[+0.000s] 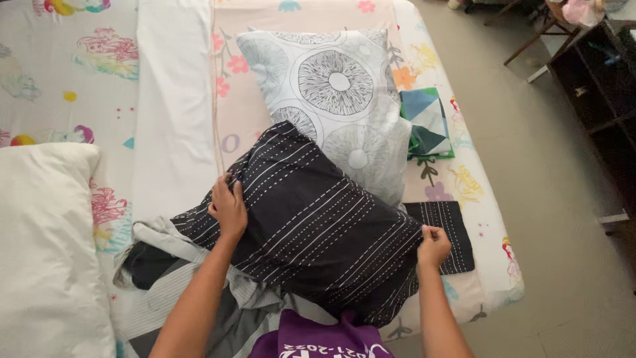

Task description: The person inserts a white pillow into a dark patterned pillowcase on a bed. They repeatedly pull the fabric over the pillow, adjust the corners, and smooth the surface until the pillow is fully encased.

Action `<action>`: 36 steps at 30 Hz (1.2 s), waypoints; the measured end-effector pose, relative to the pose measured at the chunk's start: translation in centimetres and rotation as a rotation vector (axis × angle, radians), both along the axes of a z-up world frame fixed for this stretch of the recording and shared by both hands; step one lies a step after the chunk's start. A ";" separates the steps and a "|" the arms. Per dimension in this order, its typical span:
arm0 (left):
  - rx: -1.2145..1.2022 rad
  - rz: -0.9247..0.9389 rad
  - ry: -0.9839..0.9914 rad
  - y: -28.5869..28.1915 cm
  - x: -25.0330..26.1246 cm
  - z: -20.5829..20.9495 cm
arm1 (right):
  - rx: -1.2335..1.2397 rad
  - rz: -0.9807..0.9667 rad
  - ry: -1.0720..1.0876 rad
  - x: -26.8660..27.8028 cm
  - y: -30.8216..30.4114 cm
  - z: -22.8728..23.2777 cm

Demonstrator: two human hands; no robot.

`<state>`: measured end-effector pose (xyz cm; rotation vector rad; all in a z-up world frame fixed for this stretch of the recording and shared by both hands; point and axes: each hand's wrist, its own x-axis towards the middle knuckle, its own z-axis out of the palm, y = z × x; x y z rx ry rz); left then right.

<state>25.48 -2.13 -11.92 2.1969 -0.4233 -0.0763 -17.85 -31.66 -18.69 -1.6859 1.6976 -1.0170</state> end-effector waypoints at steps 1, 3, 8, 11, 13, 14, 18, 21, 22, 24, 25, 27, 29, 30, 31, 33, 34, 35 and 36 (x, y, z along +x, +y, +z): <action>-0.010 -0.003 0.023 0.0 0.3 -0.5 | 0.015 0.001 0.042 -0.6 -0.7 -0.3; -0.026 -0.006 0.068 0.7 1.7 -1.4 | 0.050 -0.006 0.085 -1.0 -1.1 -0.9; 0.446 -0.139 0.266 6.0 4.9 -5.7 | 0.156 -0.073 0.084 1.7 -0.3 -0.5; 0.438 -0.231 0.188 9.6 2.9 -10.6 | -0.051 0.057 0.408 6.0 2.8 2.9; 0.311 -0.206 0.129 10.9 1.0 -13.7 | -0.288 0.257 0.339 9.8 5.7 6.7; 0.216 -0.160 0.121 11.4 0.2 -14.9 | -0.303 0.394 0.261 11.9 7.3 8.6; 0.097 -0.104 0.135 12.9 -2.7 -15.6 | -0.253 0.733 0.011 18.9 13.1 13.6; 0.083 -0.114 0.065 14.7 -4.6 -13.1 | -0.113 0.724 -0.034 20.8 14.7 13.7; 0.058 -0.063 0.130 15.3 -5.1 -11.6 | -0.086 0.707 -0.068 20.7 14.5 13.3; -0.001 0.029 0.253 15.8 -5.8 -7.8 | -0.066 0.667 -0.119 20.2 13.4 12.4; -0.051 0.053 0.296 16.0 -6.4 -5.9 | -0.071 0.643 -0.132 19.7 12.6 12.0; -0.153 0.093 0.383 16.5 -8.0 -2.3 | -0.082 0.599 -0.152 18.4 11.2 11.4; -0.201 0.064 0.376 16.4 -9.1 0.4 | -0.094 0.558 -0.170 17.1 10.0 10.9; -0.224 0.049 0.370 16.5 -9.5 1.4 | -0.079 0.527 -0.173 16.4 9.4 10.7; -0.220 0.047 0.347 16.6 -10.0 2.2 | -0.064 0.496 -0.175 15.6 8.7 10.4; -0.212 0.042 0.302 17.1 -10.9 2.6 | -0.046 0.445 -0.168 14.0 7.2 9.4; -0.179 0.044 0.263 17.4 -11.2 2.2 | -0.041 0.427 -0.158 13.2 6.4 8.7; -0.144 0.047 0.222 18.0 -11.3 1.5 | -0.036 0.408 -0.151 12.5 5.6 7.8; -0.108 0.049 0.181 18.7 -11.3 0.5 | -0.052 0.388 -0.159 11.7 4.7 7.0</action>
